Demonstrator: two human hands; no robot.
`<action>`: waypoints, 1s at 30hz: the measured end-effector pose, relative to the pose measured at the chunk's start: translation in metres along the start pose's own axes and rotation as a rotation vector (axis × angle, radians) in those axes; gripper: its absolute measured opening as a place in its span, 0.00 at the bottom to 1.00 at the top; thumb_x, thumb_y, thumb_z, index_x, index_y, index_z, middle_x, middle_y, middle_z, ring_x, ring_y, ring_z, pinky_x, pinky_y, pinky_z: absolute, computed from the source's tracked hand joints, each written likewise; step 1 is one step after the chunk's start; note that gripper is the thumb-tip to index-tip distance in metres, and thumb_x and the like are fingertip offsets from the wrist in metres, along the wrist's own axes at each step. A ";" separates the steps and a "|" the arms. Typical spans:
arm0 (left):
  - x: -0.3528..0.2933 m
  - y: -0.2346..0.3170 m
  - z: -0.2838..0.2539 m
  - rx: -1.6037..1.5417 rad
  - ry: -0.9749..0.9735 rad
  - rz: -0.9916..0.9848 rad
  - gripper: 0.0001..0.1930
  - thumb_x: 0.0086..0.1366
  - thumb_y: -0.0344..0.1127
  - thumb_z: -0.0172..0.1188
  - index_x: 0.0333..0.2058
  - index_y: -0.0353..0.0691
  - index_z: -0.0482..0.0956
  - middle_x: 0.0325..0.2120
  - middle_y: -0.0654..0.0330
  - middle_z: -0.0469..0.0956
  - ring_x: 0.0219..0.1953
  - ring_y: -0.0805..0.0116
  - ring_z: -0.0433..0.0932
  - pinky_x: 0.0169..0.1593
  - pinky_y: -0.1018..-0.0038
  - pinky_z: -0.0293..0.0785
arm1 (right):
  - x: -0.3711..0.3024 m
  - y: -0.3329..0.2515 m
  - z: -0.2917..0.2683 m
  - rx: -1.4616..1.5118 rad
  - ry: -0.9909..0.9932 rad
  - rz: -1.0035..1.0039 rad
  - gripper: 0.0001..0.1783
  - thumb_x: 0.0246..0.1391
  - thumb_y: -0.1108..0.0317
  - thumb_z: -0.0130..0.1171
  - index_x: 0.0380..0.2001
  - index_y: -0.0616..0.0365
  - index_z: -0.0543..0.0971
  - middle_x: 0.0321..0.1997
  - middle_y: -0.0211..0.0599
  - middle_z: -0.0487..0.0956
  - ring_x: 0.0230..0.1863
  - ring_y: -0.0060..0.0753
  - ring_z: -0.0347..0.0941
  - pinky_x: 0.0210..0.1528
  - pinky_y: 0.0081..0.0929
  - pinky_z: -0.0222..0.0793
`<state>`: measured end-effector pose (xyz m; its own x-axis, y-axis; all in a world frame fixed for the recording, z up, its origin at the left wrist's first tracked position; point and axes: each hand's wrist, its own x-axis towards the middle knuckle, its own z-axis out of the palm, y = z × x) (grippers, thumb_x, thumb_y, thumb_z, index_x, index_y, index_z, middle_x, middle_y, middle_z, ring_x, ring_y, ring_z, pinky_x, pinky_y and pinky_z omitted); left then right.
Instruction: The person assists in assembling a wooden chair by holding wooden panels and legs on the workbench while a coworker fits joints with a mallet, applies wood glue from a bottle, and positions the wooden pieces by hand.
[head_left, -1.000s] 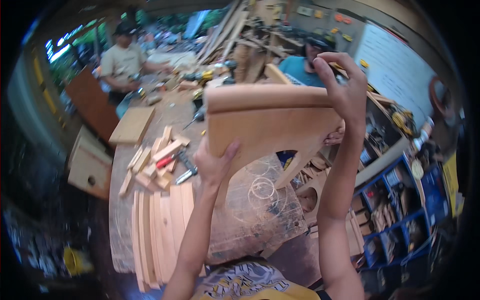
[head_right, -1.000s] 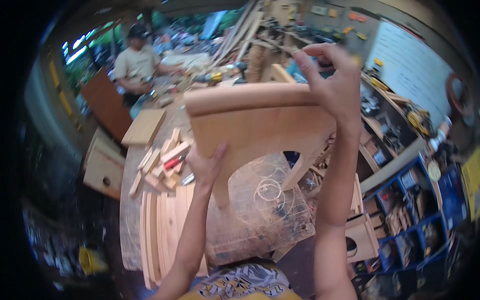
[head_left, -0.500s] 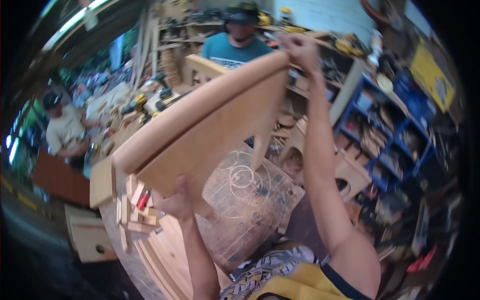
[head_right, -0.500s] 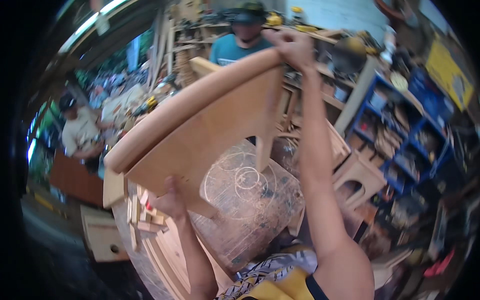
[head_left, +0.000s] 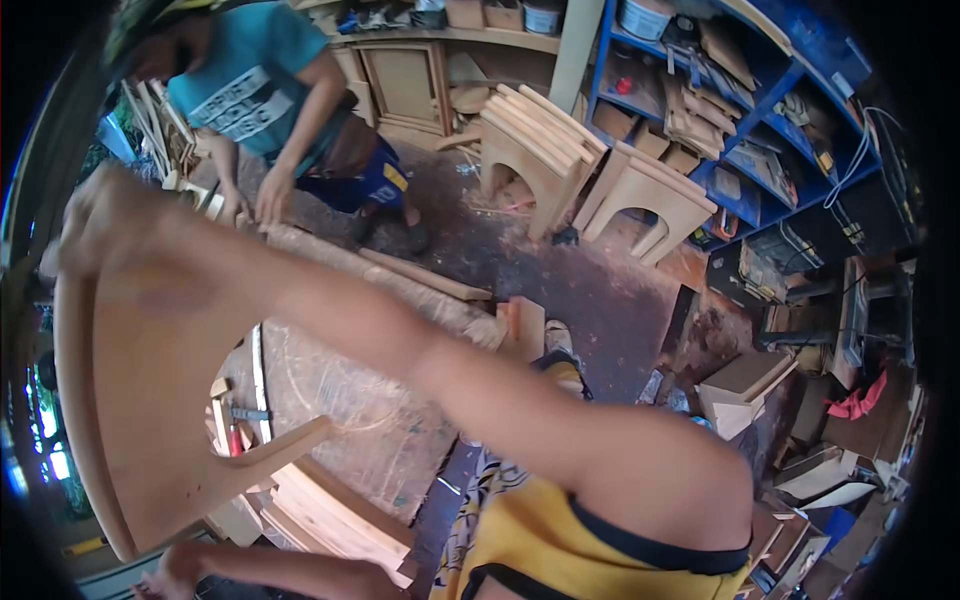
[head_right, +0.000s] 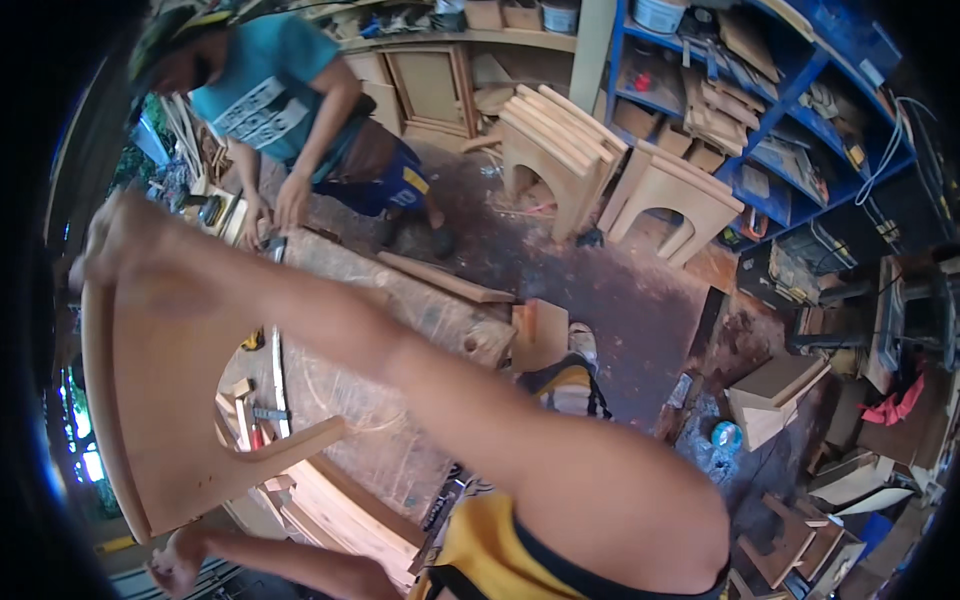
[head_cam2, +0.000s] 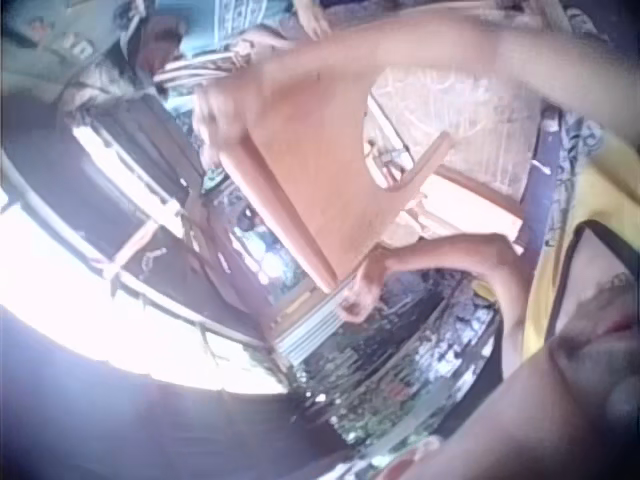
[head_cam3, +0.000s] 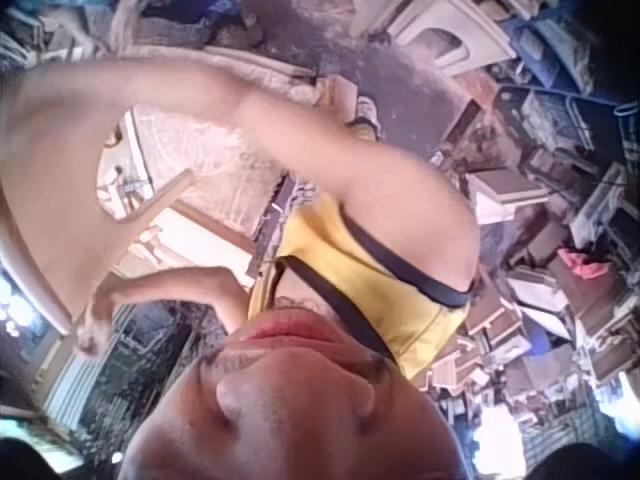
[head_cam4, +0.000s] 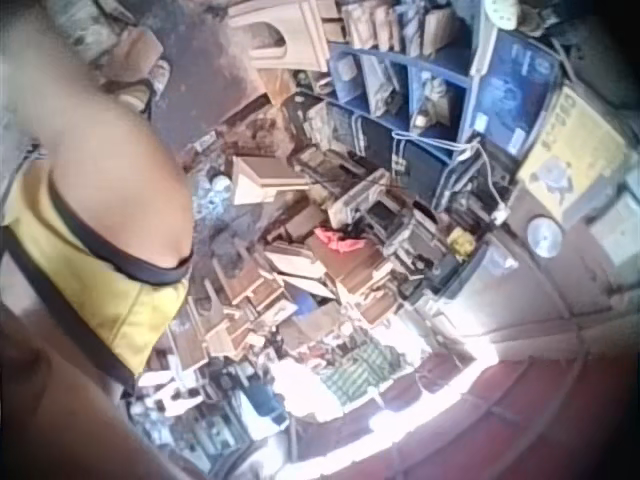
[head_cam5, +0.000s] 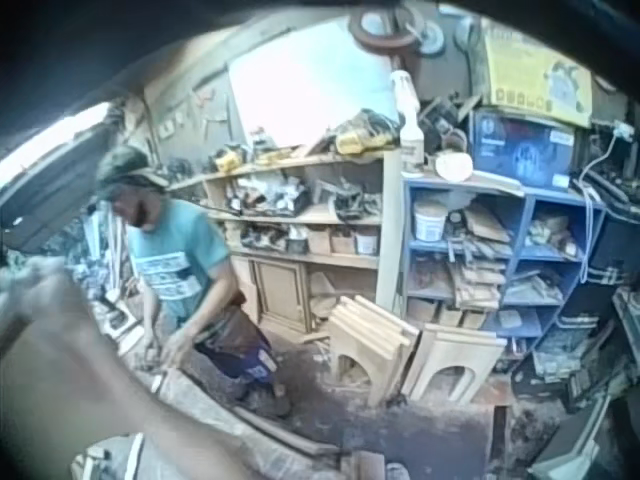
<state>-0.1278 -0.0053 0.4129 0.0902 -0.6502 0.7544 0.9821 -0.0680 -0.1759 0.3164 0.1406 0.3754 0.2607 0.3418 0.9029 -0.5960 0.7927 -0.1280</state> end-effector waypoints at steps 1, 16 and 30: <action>0.024 0.030 0.033 -0.064 -0.157 -0.023 0.07 0.59 0.29 0.59 0.32 0.29 0.80 0.27 0.48 0.81 0.26 0.64 0.77 0.28 0.71 0.76 | 0.018 0.000 0.006 0.179 0.064 0.271 0.06 0.57 0.68 0.60 0.29 0.57 0.75 0.23 0.27 0.76 0.27 0.24 0.78 0.31 0.19 0.73; 0.034 0.142 0.130 0.433 -1.346 0.088 0.29 0.70 0.54 0.39 0.50 0.40 0.82 0.42 0.43 0.82 0.43 0.45 0.80 0.47 0.54 0.72 | 0.054 0.025 0.000 -0.436 -0.060 0.507 0.25 0.36 0.43 0.64 0.23 0.56 0.84 0.23 0.45 0.82 0.30 0.50 0.81 0.39 0.42 0.78; 0.052 0.264 0.105 0.043 -1.199 -0.356 0.19 0.70 0.37 0.46 0.25 0.27 0.73 0.17 0.53 0.66 0.22 0.64 0.66 0.30 0.68 0.61 | 0.048 -0.002 -0.009 -0.278 -0.239 0.207 0.31 0.48 0.57 0.73 0.50 0.63 0.72 0.27 0.40 0.80 0.28 0.26 0.78 0.30 0.23 0.73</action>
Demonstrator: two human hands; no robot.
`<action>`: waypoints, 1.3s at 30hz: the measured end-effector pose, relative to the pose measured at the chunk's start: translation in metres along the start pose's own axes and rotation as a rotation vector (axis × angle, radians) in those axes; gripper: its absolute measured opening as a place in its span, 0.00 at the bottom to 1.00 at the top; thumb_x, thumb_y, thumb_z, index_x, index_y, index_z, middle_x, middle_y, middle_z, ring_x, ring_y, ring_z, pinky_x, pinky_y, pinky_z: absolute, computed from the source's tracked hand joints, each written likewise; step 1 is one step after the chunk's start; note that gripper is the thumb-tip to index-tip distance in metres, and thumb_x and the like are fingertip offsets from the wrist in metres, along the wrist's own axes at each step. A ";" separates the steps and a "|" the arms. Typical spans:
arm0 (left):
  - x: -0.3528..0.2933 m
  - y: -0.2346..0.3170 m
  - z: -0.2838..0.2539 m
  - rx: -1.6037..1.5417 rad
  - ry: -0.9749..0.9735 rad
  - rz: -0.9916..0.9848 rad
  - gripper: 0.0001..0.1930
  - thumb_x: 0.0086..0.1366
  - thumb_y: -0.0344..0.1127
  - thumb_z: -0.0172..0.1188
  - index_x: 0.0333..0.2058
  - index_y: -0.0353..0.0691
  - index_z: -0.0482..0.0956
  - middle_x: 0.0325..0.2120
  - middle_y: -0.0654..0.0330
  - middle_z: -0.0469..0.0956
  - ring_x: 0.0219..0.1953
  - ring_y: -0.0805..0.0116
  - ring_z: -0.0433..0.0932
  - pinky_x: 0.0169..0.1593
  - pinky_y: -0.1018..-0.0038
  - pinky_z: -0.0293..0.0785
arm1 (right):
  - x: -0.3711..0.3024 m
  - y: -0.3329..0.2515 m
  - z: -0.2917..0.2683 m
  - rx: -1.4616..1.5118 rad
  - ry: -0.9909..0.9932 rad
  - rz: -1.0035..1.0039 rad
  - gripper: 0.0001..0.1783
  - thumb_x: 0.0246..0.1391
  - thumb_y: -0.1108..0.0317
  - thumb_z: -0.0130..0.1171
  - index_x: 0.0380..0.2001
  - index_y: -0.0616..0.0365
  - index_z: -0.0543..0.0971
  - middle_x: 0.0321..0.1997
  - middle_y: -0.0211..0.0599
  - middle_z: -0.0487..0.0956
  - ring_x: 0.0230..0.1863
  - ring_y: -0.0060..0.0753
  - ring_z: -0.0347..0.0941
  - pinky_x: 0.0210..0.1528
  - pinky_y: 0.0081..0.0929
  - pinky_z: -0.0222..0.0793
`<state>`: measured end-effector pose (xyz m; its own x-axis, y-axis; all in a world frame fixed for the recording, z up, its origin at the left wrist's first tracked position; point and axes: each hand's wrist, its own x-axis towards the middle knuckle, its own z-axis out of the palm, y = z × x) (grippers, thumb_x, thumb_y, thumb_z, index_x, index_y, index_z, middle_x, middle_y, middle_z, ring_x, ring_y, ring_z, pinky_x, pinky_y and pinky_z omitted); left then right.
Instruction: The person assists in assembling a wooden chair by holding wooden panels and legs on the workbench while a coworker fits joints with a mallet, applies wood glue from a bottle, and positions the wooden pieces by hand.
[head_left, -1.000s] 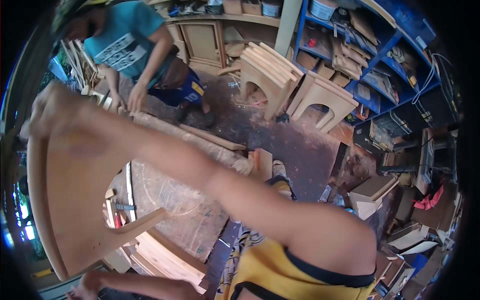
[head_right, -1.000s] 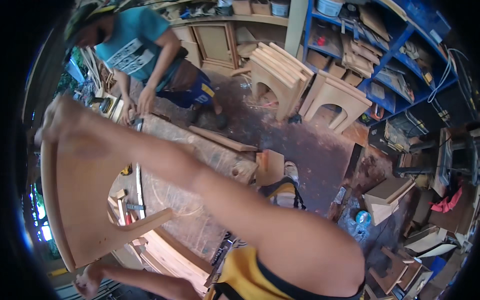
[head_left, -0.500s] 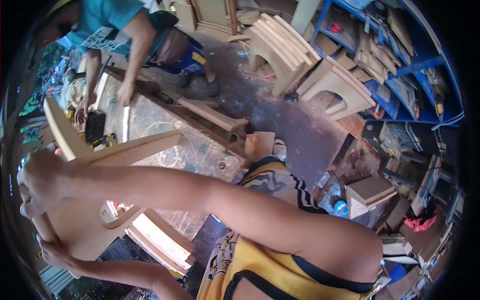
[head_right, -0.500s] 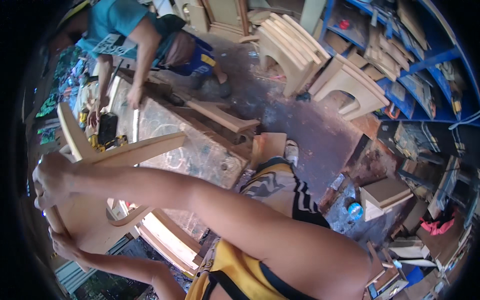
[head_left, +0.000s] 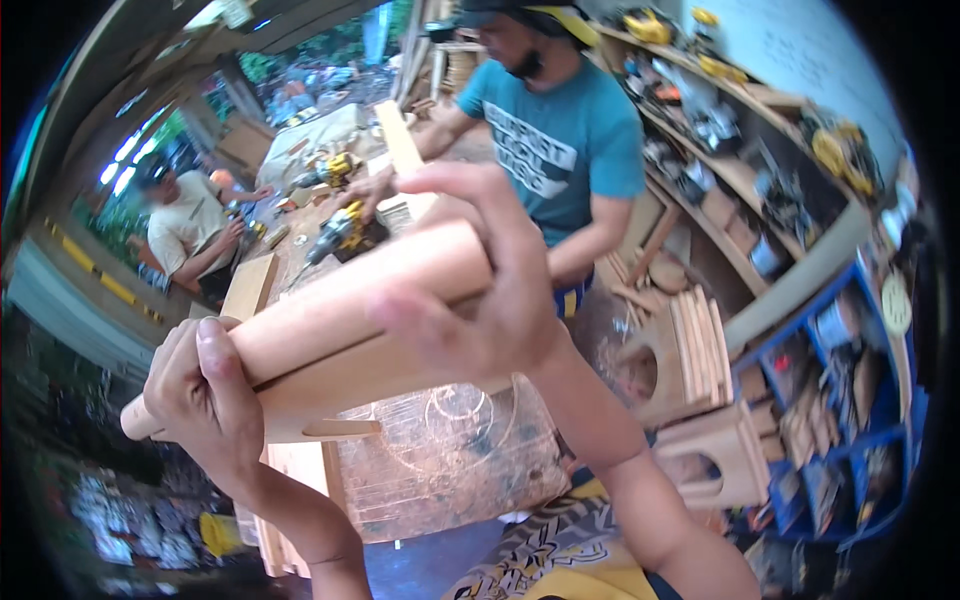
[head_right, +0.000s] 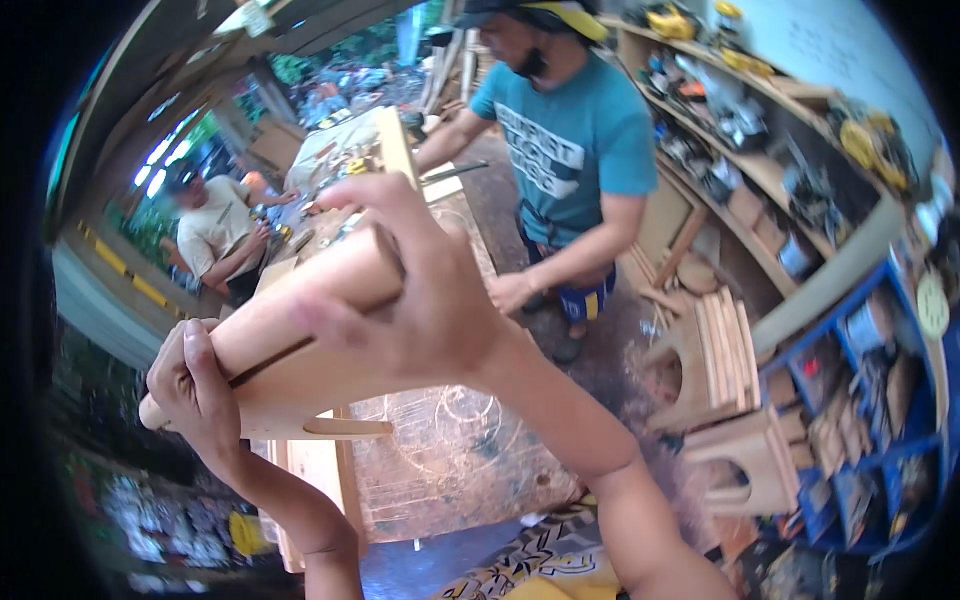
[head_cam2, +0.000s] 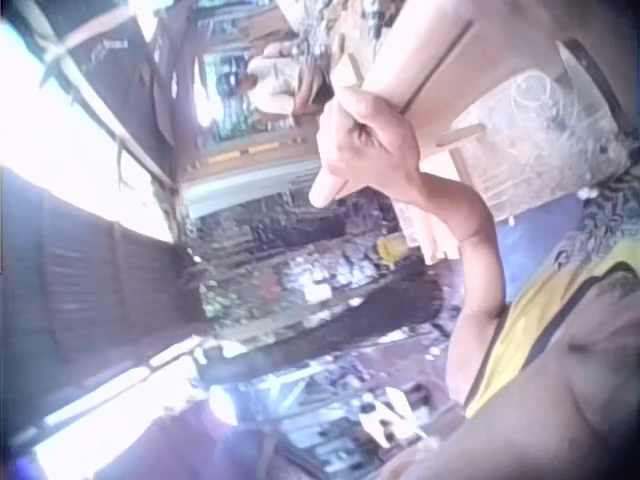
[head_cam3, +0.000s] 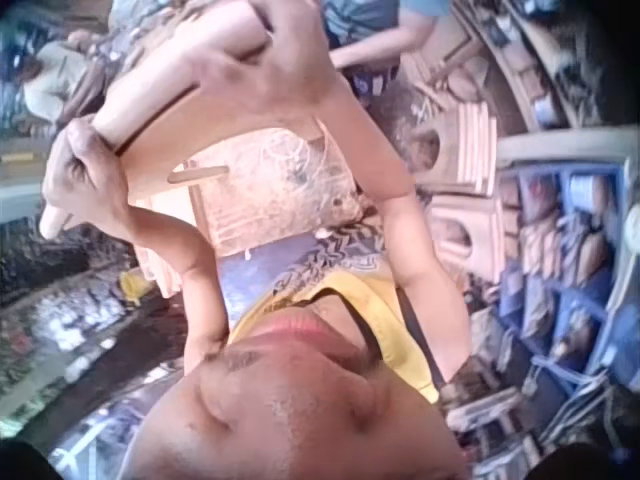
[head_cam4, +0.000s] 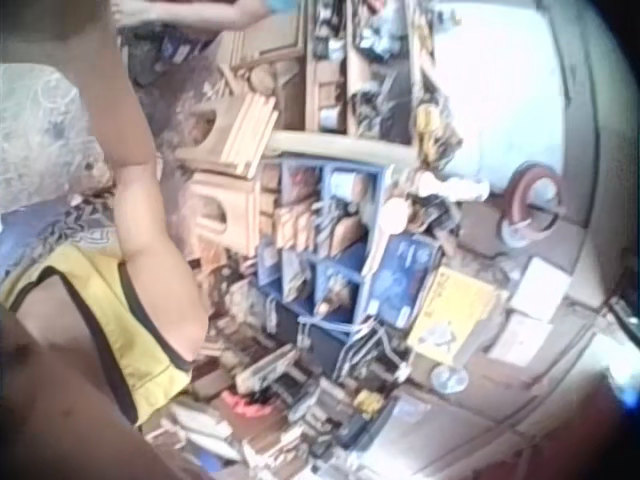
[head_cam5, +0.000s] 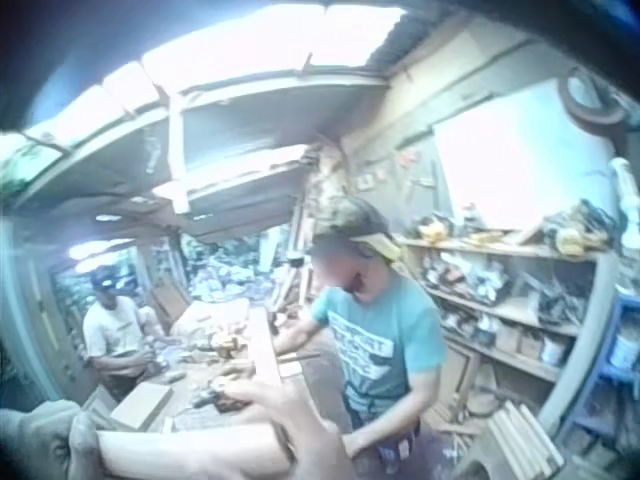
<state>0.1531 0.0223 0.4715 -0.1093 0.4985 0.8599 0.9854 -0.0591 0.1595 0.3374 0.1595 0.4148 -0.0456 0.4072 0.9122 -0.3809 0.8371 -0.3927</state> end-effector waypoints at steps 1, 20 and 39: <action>-0.002 0.005 -0.001 -0.015 -0.054 -0.013 0.20 0.72 0.37 0.44 0.26 0.26 0.72 0.18 0.54 0.68 0.22 0.68 0.65 0.29 0.70 0.60 | -0.001 -0.001 -0.005 -0.007 -0.020 -0.086 0.36 0.48 0.55 0.74 0.54 0.64 0.70 0.30 0.41 0.81 0.29 0.27 0.80 0.31 0.23 0.74; -0.044 0.037 -0.043 0.700 0.161 0.631 0.15 0.68 0.30 0.53 0.48 0.25 0.63 0.23 0.48 0.72 0.20 0.64 0.71 0.22 0.69 0.70 | -0.238 0.071 -0.088 -0.062 -0.239 0.362 0.41 0.33 0.51 0.79 0.49 0.60 0.74 0.51 0.52 0.73 0.50 0.54 0.73 0.53 0.48 0.70; -0.019 0.014 -0.076 0.497 -0.066 0.135 0.09 0.63 0.31 0.51 0.28 0.33 0.77 0.26 0.55 0.78 0.30 0.68 0.76 0.39 0.74 0.72 | -0.296 0.057 -0.065 0.147 -0.367 0.278 0.20 0.46 0.62 0.71 0.37 0.64 0.78 0.31 0.47 0.80 0.31 0.50 0.78 0.34 0.39 0.74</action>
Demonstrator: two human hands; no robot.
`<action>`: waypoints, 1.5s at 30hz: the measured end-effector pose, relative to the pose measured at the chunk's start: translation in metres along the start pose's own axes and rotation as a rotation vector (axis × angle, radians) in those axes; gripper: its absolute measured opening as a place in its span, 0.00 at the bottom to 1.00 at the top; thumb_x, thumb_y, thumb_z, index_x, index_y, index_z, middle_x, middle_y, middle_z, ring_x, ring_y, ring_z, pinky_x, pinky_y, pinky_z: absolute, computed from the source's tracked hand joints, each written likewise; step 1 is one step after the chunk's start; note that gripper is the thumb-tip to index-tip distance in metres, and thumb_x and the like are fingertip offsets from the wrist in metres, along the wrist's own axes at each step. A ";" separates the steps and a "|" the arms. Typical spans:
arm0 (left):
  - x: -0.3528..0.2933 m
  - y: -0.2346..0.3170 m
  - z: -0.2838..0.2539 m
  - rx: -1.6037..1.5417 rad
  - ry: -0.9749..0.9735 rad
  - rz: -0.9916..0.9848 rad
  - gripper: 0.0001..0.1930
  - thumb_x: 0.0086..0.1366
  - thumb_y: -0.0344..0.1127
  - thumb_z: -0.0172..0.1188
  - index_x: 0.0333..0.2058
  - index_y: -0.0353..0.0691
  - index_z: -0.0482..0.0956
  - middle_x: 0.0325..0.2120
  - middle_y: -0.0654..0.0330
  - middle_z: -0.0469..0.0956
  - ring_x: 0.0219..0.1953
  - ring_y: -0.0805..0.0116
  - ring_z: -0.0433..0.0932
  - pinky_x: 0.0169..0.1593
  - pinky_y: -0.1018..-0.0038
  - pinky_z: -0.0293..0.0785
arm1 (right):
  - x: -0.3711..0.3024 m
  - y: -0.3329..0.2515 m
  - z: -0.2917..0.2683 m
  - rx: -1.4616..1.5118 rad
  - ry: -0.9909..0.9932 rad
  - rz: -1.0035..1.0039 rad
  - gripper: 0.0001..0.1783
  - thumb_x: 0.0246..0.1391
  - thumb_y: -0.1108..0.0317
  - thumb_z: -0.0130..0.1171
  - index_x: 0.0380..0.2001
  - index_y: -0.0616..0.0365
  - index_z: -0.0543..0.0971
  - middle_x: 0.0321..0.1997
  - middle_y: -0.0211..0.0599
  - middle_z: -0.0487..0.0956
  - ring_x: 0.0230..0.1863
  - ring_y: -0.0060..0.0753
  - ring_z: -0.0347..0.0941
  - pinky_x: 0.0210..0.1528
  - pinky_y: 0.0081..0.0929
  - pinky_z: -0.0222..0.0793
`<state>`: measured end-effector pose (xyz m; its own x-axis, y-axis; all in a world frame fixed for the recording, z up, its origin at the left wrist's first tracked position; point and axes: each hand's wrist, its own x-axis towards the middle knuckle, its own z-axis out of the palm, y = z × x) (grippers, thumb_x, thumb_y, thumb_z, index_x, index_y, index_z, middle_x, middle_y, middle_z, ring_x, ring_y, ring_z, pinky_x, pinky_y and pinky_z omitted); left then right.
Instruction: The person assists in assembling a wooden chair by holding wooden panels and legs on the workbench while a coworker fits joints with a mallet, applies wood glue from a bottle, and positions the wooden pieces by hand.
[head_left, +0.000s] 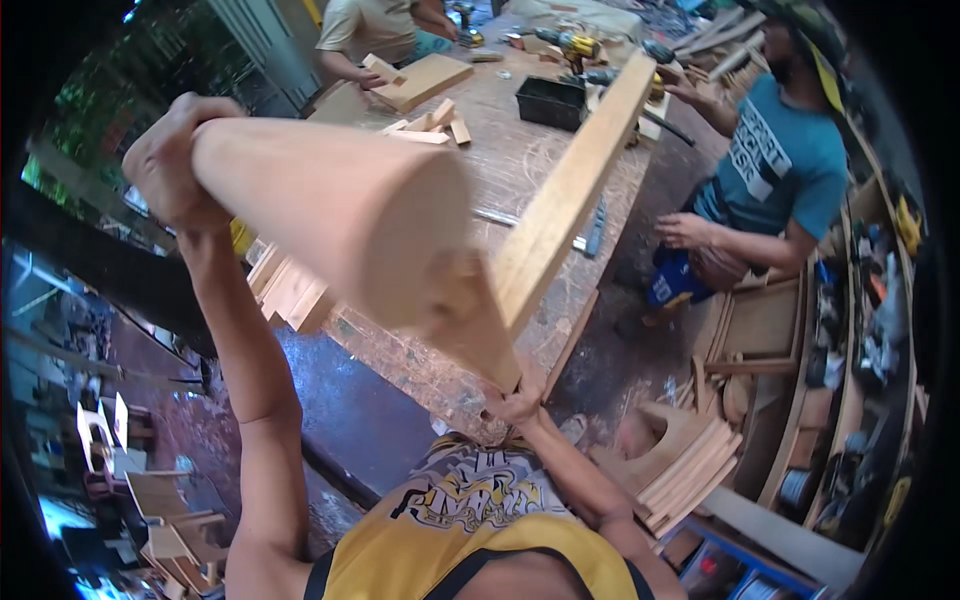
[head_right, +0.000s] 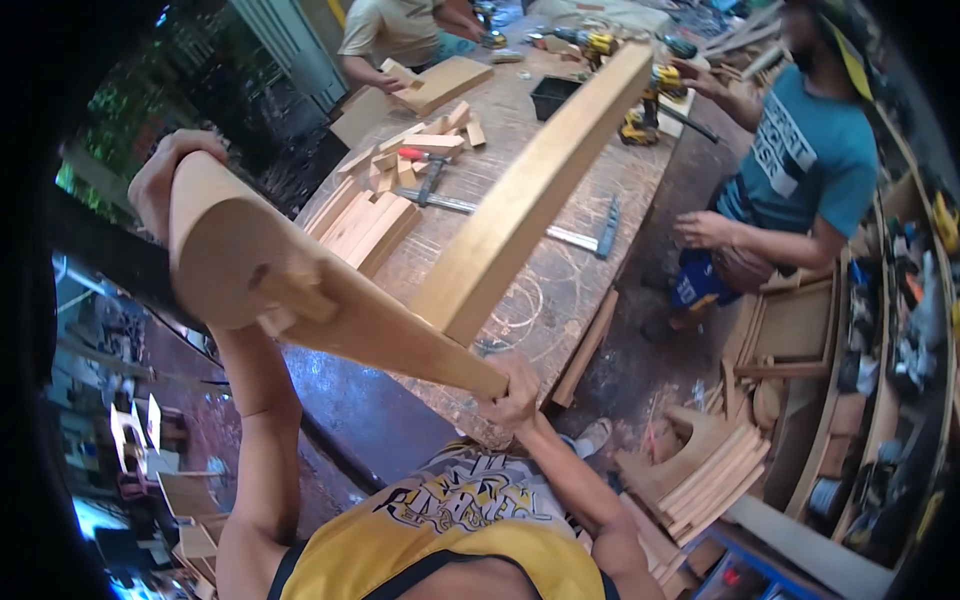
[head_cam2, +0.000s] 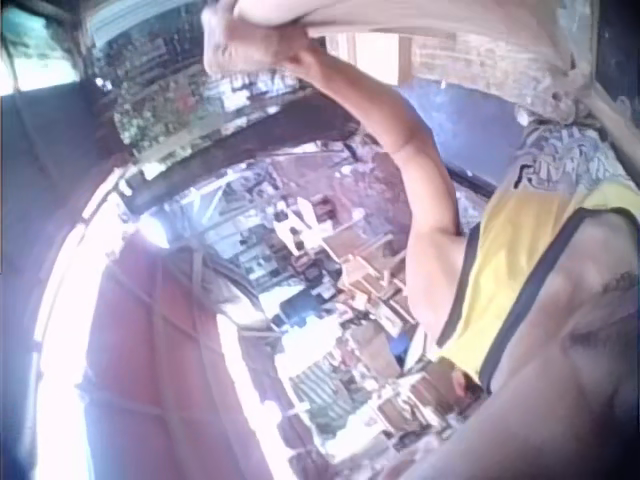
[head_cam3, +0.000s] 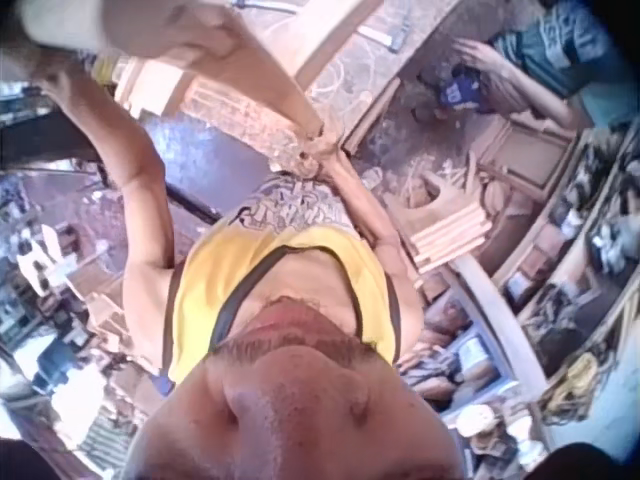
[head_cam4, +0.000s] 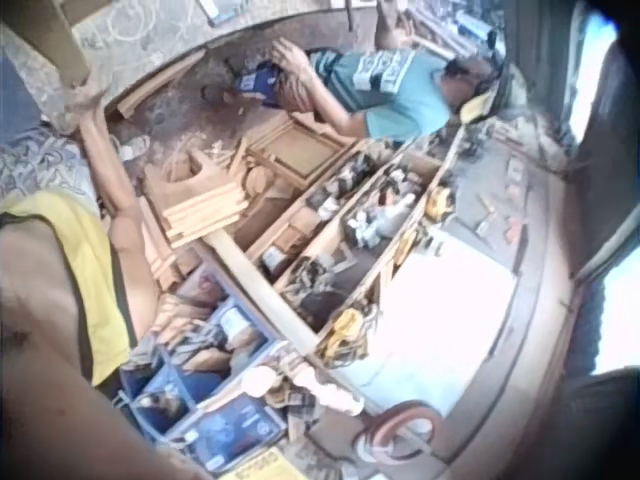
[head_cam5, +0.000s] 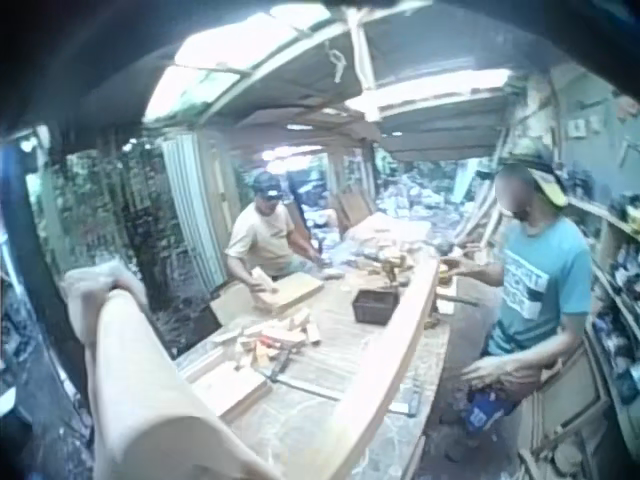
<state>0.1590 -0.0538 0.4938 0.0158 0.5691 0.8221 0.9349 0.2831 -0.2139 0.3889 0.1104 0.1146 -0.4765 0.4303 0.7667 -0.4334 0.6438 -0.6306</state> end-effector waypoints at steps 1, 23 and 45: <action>-0.005 -0.001 0.010 -0.170 0.108 -0.133 0.14 0.65 0.36 0.48 0.27 0.32 0.77 0.24 0.55 0.78 0.29 0.68 0.76 0.38 0.74 0.71 | -0.001 0.000 0.005 0.017 0.006 0.015 0.19 0.48 0.61 0.71 0.36 0.64 0.78 0.31 0.47 0.80 0.31 0.50 0.78 0.34 0.38 0.73; -0.013 0.029 0.014 -0.014 0.201 0.125 0.13 0.61 0.38 0.54 0.35 0.32 0.74 0.28 0.54 0.76 0.31 0.63 0.74 0.40 0.69 0.72 | -0.044 0.035 0.001 0.460 -0.369 0.368 0.29 0.30 0.64 0.73 0.42 0.59 0.81 0.40 0.45 0.84 0.39 0.44 0.83 0.42 0.34 0.78; -0.059 -0.003 0.007 -0.178 0.306 -0.092 0.21 0.66 0.44 0.43 0.25 0.32 0.73 0.22 0.50 0.73 0.27 0.59 0.73 0.38 0.66 0.70 | -0.076 0.050 -0.007 0.251 -0.339 0.311 0.31 0.34 0.60 0.73 0.46 0.57 0.80 0.39 0.45 0.83 0.41 0.51 0.80 0.43 0.39 0.73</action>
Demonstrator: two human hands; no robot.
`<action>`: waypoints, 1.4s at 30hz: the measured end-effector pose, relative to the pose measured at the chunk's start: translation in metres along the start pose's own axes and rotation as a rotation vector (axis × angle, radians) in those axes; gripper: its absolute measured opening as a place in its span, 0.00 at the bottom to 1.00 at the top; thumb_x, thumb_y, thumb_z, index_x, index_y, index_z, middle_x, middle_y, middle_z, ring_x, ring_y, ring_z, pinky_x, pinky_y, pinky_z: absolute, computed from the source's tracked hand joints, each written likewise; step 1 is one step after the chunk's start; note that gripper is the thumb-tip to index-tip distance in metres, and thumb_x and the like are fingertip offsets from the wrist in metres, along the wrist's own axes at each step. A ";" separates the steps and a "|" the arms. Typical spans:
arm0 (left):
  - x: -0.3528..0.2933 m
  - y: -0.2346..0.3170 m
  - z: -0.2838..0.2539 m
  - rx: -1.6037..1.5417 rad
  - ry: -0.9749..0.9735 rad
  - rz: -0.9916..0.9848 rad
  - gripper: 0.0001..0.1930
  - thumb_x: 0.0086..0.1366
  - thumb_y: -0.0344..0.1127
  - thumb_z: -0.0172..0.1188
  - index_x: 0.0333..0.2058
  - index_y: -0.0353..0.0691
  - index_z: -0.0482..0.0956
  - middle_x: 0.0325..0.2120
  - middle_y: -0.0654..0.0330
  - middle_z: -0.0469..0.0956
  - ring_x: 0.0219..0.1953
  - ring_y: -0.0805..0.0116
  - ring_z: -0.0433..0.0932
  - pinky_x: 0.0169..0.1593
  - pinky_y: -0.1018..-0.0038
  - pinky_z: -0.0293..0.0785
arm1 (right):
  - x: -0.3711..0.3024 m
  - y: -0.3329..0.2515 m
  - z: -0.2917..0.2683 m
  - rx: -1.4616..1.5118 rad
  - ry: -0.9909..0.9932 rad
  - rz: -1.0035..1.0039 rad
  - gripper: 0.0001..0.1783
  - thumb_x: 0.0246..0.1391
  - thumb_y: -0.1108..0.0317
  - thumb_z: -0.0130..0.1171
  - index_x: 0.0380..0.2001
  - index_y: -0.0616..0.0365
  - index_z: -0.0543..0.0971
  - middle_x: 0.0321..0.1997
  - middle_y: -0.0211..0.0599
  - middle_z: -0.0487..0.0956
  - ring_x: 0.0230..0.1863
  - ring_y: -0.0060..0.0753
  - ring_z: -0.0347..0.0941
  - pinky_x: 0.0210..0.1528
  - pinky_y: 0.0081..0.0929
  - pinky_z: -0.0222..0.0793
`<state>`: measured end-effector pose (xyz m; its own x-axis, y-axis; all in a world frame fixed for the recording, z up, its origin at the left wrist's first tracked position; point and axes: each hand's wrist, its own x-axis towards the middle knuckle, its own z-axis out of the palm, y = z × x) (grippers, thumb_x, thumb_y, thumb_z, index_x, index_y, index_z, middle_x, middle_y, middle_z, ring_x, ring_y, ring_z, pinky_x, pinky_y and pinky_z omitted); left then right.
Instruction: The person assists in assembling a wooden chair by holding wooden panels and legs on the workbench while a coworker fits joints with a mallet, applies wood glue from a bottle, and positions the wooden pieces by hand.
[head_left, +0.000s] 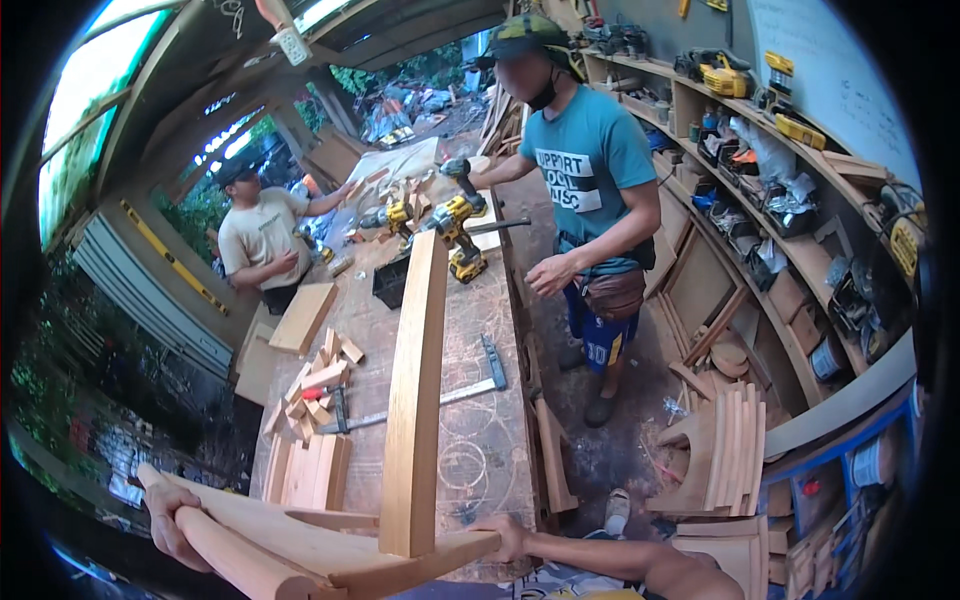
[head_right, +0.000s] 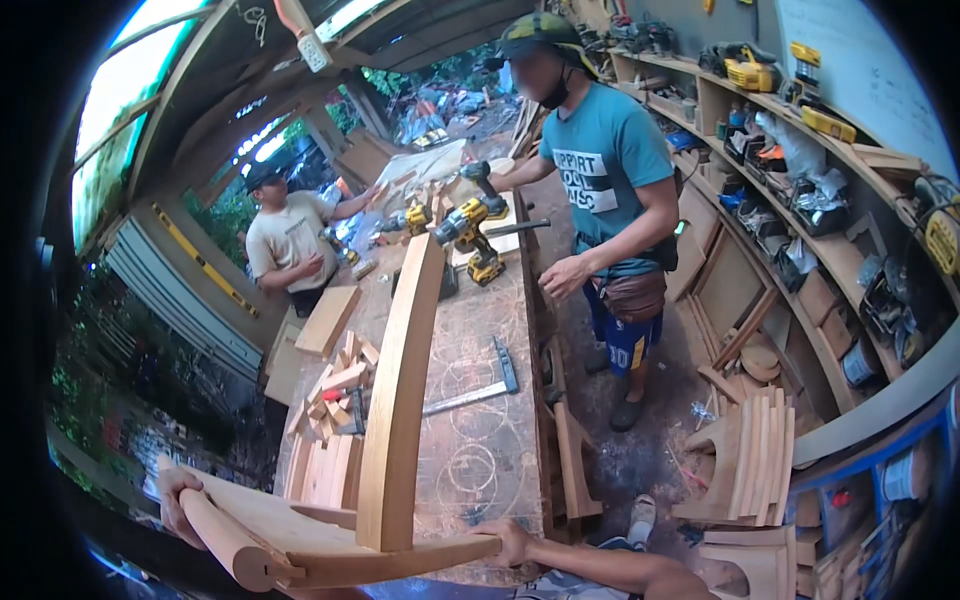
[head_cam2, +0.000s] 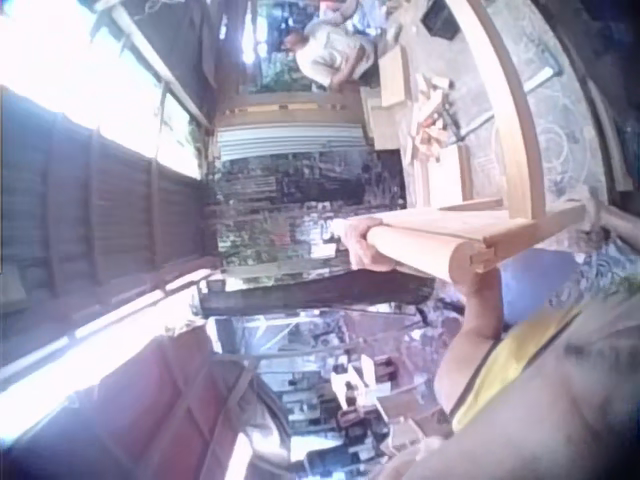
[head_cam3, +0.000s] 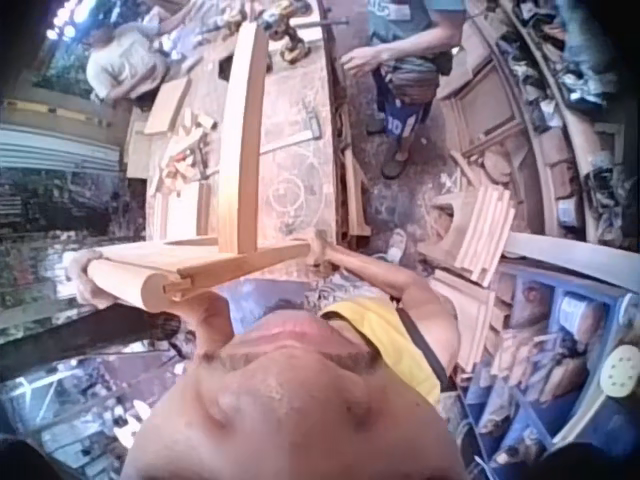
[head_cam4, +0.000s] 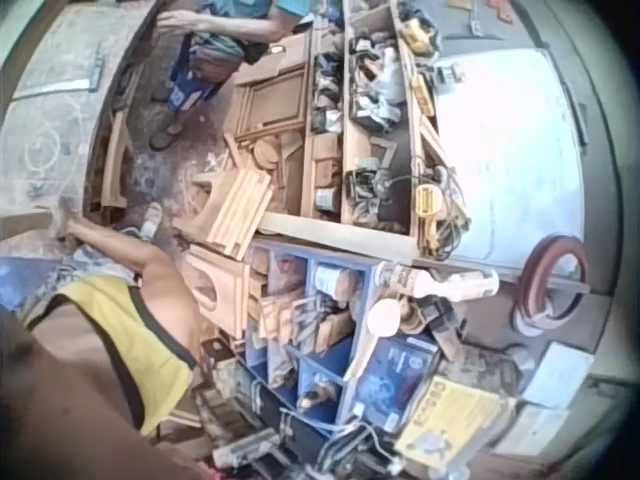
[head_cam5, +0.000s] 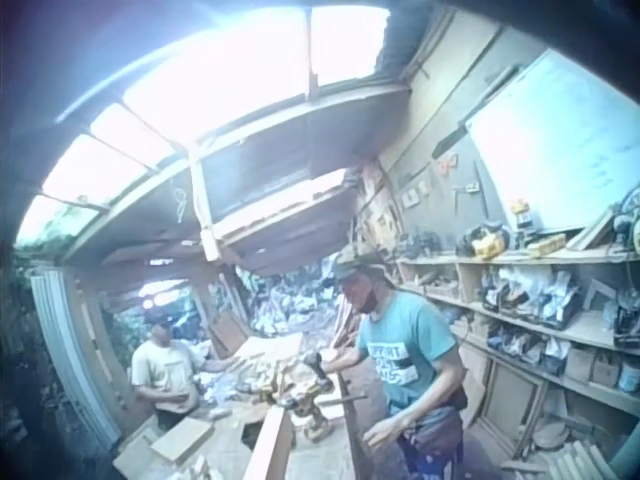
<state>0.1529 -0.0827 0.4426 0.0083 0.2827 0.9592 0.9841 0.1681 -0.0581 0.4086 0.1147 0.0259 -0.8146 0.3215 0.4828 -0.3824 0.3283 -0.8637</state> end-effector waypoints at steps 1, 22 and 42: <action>0.000 -0.003 0.014 -0.021 0.005 -0.005 0.21 0.66 0.45 0.43 0.24 0.32 0.73 0.22 0.50 0.73 0.27 0.59 0.72 0.38 0.66 0.70 | -0.008 0.001 -0.005 -0.014 0.003 0.021 0.31 0.34 0.60 0.73 0.46 0.57 0.80 0.39 0.45 0.83 0.41 0.51 0.80 0.43 0.39 0.73; 0.035 0.177 0.080 -0.050 0.286 -0.293 0.24 0.73 0.48 0.32 0.25 0.38 0.66 0.23 0.59 0.64 0.30 0.66 0.65 0.45 0.67 0.64 | -0.022 0.030 0.000 -0.137 -0.018 0.133 0.27 0.39 0.63 0.74 0.45 0.58 0.82 0.41 0.45 0.84 0.43 0.42 0.83 0.44 0.34 0.77; 0.035 0.123 0.039 -0.048 0.143 -0.096 0.32 0.65 0.55 0.38 0.16 0.33 0.73 0.13 0.53 0.69 0.20 0.57 0.70 0.40 0.61 0.68 | -0.020 0.043 0.010 -0.144 -0.073 0.119 0.30 0.33 0.69 0.73 0.46 0.57 0.80 0.42 0.45 0.83 0.44 0.48 0.82 0.47 0.37 0.78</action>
<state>0.2677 -0.0155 0.4578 -0.0647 0.1298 0.9894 0.9888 0.1417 0.0461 0.4047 0.1136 -0.0222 -0.8816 0.3025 0.3623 -0.2193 0.4173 -0.8819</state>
